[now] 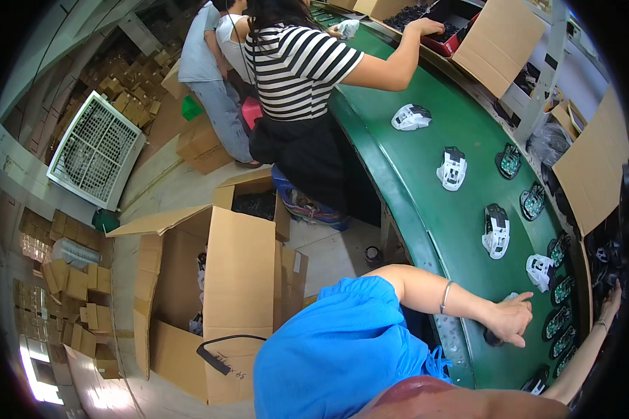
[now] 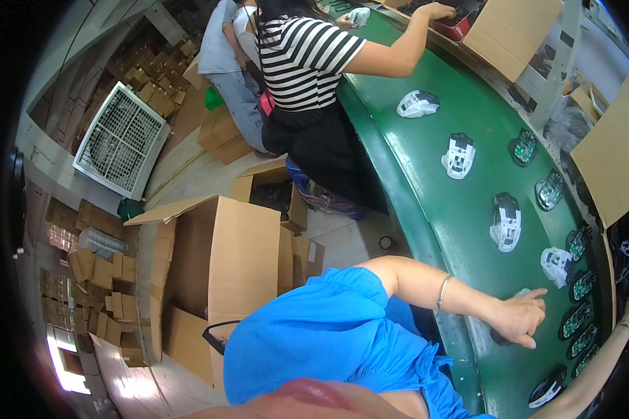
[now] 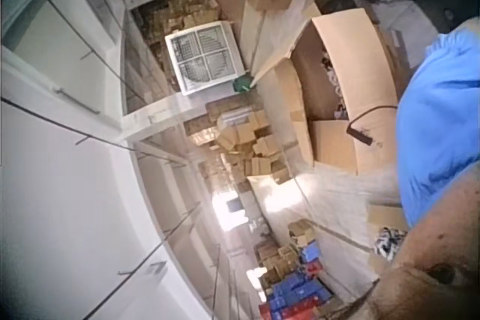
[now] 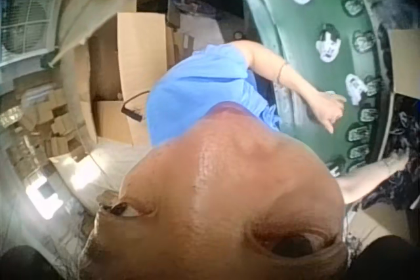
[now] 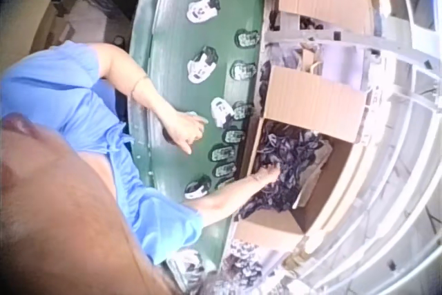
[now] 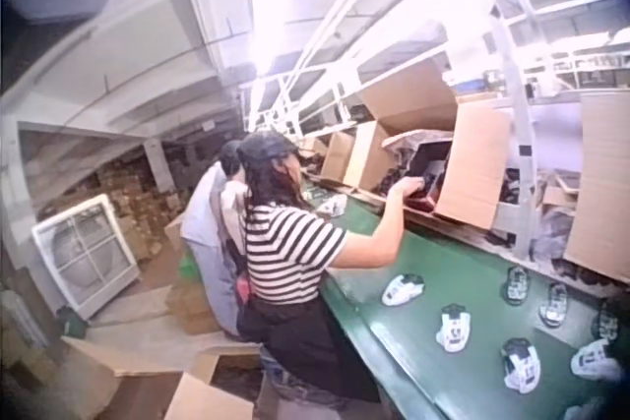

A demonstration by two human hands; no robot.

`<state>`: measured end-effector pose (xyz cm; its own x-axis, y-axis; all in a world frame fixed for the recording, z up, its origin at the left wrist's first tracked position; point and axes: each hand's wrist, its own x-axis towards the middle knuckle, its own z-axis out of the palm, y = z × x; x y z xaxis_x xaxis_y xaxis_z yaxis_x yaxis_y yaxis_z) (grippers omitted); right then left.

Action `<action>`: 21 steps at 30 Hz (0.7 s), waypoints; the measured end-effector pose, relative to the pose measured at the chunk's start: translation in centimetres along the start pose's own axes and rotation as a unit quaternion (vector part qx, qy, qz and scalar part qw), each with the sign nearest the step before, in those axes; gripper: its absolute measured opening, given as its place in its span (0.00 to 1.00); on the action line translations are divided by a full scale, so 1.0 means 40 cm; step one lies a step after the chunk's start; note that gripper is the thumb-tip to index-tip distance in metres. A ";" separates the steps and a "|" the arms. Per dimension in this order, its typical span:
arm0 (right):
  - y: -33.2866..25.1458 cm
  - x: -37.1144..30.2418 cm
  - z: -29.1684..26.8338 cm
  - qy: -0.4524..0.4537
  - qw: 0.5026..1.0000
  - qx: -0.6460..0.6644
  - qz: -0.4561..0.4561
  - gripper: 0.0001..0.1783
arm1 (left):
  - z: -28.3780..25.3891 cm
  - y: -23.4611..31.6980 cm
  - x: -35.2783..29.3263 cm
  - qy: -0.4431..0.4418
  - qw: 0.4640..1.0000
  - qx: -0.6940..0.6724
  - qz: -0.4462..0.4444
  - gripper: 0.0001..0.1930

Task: The person assembles computer mouse shells by fitting side pieces onto the casings by hand on a conveyor belt. The person then takes more mouse casings out of a cardboard box, places them on the conveyor belt, and resumes assembling the mouse shells.

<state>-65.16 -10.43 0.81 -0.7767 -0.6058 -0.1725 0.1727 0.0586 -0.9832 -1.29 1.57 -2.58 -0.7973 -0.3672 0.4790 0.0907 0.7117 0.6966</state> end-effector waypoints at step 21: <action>0.211 -1.320 0.230 -0.108 0.988 -0.110 0.020 0.16 | -0.252 0.066 -0.099 -0.064 0.924 0.312 -0.213 0.29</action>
<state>-17.10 14.74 2.16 -0.6204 -0.7533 -0.2181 0.0459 0.2427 -0.9690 8.13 -1.12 2.72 -0.7491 -0.6478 0.1383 -0.5764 0.7404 0.3457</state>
